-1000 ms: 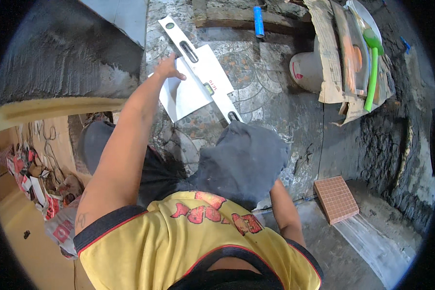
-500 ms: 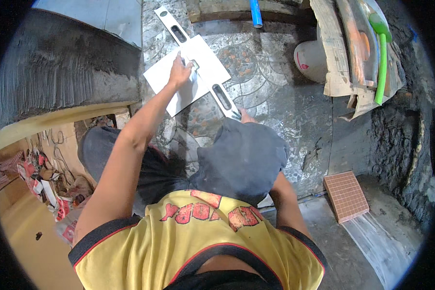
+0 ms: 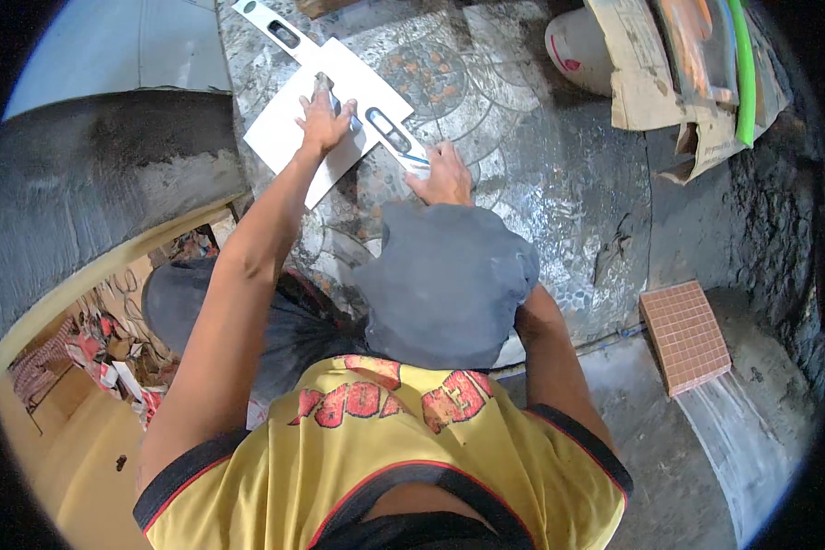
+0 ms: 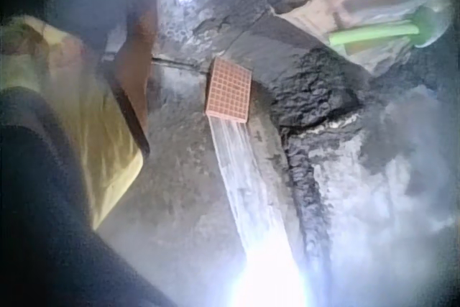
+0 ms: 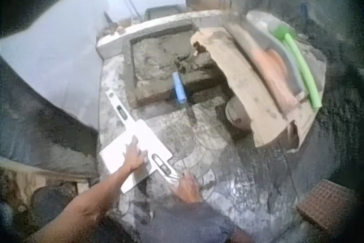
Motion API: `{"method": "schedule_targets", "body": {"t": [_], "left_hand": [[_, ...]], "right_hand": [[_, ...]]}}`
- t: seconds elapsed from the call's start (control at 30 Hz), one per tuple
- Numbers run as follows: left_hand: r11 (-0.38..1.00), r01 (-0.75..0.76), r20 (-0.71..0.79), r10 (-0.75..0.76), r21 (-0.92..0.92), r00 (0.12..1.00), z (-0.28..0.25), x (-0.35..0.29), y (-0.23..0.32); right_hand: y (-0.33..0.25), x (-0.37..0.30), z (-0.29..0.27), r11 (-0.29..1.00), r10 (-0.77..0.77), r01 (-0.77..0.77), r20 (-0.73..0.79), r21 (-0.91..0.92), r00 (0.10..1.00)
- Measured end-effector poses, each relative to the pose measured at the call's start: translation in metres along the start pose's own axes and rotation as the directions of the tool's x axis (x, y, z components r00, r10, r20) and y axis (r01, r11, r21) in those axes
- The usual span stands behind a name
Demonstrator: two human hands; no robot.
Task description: The person fits a tile against a wall, measures the wall space using a measuring tape, and marks lines on the tile using a measuring tape, a level, and a pencil.
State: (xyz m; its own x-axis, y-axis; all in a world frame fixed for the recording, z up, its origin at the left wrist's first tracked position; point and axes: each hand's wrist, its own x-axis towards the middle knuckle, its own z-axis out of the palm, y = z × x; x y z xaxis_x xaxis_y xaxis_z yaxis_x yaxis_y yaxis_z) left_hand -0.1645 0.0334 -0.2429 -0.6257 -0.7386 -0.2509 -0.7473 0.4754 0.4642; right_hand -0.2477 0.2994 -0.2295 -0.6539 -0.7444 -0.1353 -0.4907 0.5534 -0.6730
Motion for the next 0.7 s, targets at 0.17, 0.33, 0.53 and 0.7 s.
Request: {"method": "schedule_targets", "body": {"t": [0.17, 0.33, 0.53, 0.7], "left_hand": [[0.998, -0.029, -0.001, 0.029, -0.049, 1.000, 0.006, -0.001, -0.002], [1.000, 0.017, 0.021, -0.017, -0.007, 1.000, 0.010, 0.002, -0.002], [0.999, 0.032, 0.040, -0.033, 0.016, 0.999, 0.012, 0.000, 0.008], [1.000, 0.011, 0.030, -0.011, 0.000, 0.999, 0.009, -0.001, 0.003]], "right_hand": [[0.001, -0.002, 0.003, 0.998, -0.058, 0.057, -0.056, -0.029, 0.997], [0.005, 0.008, -0.001, 0.997, -0.072, 0.072, -0.083, -0.011, 0.994], [0.013, 0.008, 0.005, 0.996, -0.079, 0.082, -0.114, 0.018, 0.990], [0.011, 0.008, 0.005, 0.996, -0.081, 0.085, -0.122, 0.023, 0.989]]}}
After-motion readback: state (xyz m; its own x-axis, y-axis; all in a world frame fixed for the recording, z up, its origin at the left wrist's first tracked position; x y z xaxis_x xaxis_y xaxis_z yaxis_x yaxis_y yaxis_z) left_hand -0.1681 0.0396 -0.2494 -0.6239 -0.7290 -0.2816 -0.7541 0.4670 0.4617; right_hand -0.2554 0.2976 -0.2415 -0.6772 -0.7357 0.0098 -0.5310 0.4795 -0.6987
